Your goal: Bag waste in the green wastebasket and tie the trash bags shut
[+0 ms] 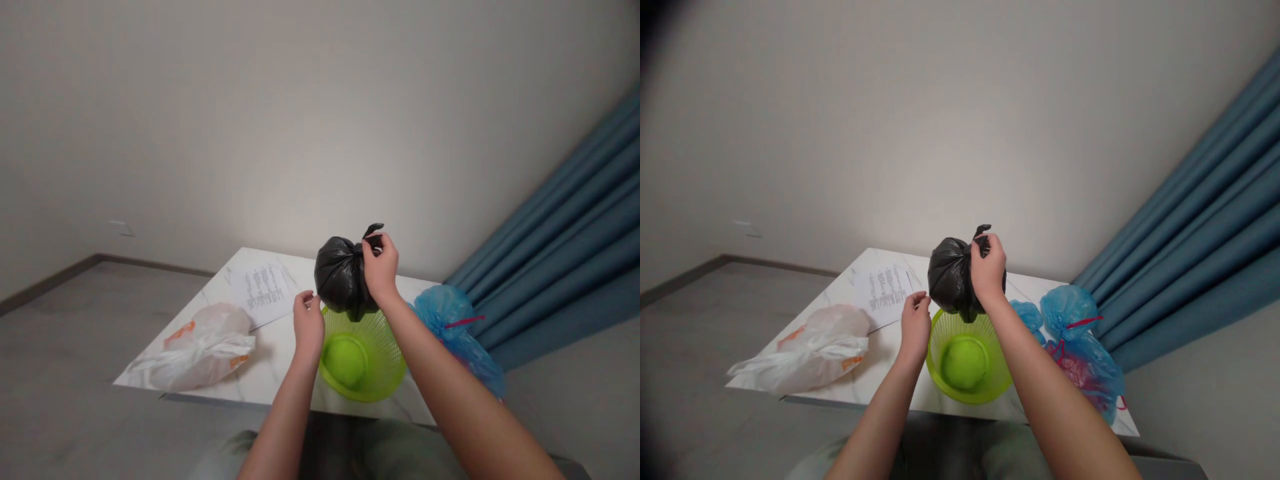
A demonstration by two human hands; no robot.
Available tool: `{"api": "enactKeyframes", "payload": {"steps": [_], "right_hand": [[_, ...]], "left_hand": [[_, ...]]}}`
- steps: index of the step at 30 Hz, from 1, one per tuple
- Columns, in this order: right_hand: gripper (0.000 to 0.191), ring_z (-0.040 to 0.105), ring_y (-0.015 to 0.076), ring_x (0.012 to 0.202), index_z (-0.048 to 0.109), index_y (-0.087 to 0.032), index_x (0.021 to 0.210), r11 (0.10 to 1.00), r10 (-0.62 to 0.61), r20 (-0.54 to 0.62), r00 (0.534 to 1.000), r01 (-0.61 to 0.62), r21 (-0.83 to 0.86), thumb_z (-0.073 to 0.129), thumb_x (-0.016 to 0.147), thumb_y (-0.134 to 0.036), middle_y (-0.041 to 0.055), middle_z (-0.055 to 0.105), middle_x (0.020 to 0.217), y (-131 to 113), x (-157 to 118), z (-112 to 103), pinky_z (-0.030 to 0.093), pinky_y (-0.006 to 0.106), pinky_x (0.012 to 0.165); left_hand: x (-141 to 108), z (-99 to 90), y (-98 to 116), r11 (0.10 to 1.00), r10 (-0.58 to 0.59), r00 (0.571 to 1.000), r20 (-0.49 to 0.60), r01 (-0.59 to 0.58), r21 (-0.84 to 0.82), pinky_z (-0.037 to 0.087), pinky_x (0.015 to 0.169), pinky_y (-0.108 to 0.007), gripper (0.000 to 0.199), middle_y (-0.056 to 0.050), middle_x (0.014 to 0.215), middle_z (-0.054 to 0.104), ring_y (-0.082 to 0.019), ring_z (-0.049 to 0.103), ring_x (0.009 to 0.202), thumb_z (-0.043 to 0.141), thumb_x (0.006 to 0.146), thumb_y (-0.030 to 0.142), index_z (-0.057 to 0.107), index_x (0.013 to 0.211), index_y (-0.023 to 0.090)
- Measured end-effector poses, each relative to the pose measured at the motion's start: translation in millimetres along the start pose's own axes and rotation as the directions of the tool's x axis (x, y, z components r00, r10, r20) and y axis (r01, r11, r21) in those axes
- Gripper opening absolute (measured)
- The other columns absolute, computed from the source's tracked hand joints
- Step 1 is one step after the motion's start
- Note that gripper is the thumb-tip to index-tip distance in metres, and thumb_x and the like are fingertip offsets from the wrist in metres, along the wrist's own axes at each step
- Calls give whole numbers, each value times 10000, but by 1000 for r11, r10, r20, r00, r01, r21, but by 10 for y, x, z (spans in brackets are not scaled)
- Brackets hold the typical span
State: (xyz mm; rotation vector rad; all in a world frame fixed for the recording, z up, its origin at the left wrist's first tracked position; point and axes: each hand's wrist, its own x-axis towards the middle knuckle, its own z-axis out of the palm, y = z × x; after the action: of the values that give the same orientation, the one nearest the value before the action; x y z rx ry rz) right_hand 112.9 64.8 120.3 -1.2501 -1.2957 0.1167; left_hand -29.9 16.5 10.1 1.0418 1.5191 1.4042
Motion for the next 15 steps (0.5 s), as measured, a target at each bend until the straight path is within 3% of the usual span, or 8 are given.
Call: {"api": "enactKeyframes", "payload": {"steps": [2,5,7,9,12,15], "right_hand": [[104,594,181,861,567,-208,888,1000,-2,0,1000,2,21,519,858,-295,30,641,886,92,129,161,473,304,821],[117,601,180,879,552,-210,895,999,31,42,999,-33,36,518,856,-314,35,646,894,323,122,438,479,305,839],[134,602,182,908,556,-210,902,997,71,116,991,-75,36,533,846,-329,38,655,915,522,25,599,476,315,871],[152,600,184,946,571,-207,904,992,100,199,975,-112,52,542,834,-339,43,661,951,738,-68,688,462,329,917],[192,585,183,1000,584,-195,935,987,140,173,975,-151,54,500,835,-336,61,656,1020,1090,-72,606,431,342,970],[239,567,190,1008,585,-174,967,968,228,18,974,-225,-110,445,834,-314,84,646,1032,1503,56,246,419,343,968]], "left_hand": [[-93,48,-92,977,9,999,33,-15,211,459,955,-441,321,-153,1125,606,-284,578,1097,509,874,325,555,1135,145],[-240,55,-186,803,127,975,183,-209,558,392,1019,-497,405,-215,1221,549,-350,519,1177,568,829,255,545,1201,97],[-280,25,-197,683,109,956,272,-271,678,402,994,-487,450,-238,1235,531,-369,526,1166,582,811,238,532,1227,75],[-261,-12,-171,620,33,947,319,-270,737,439,923,-451,490,-248,1208,540,-369,565,1114,569,821,248,503,1270,63],[-175,-49,-108,571,-99,925,368,-249,782,463,804,-403,500,-245,1123,585,-361,629,1015,509,852,240,470,1320,68],[-101,-35,-69,549,-213,890,404,-233,803,449,742,-395,462,-258,1023,638,-380,659,964,448,863,182,496,1306,62]]}}
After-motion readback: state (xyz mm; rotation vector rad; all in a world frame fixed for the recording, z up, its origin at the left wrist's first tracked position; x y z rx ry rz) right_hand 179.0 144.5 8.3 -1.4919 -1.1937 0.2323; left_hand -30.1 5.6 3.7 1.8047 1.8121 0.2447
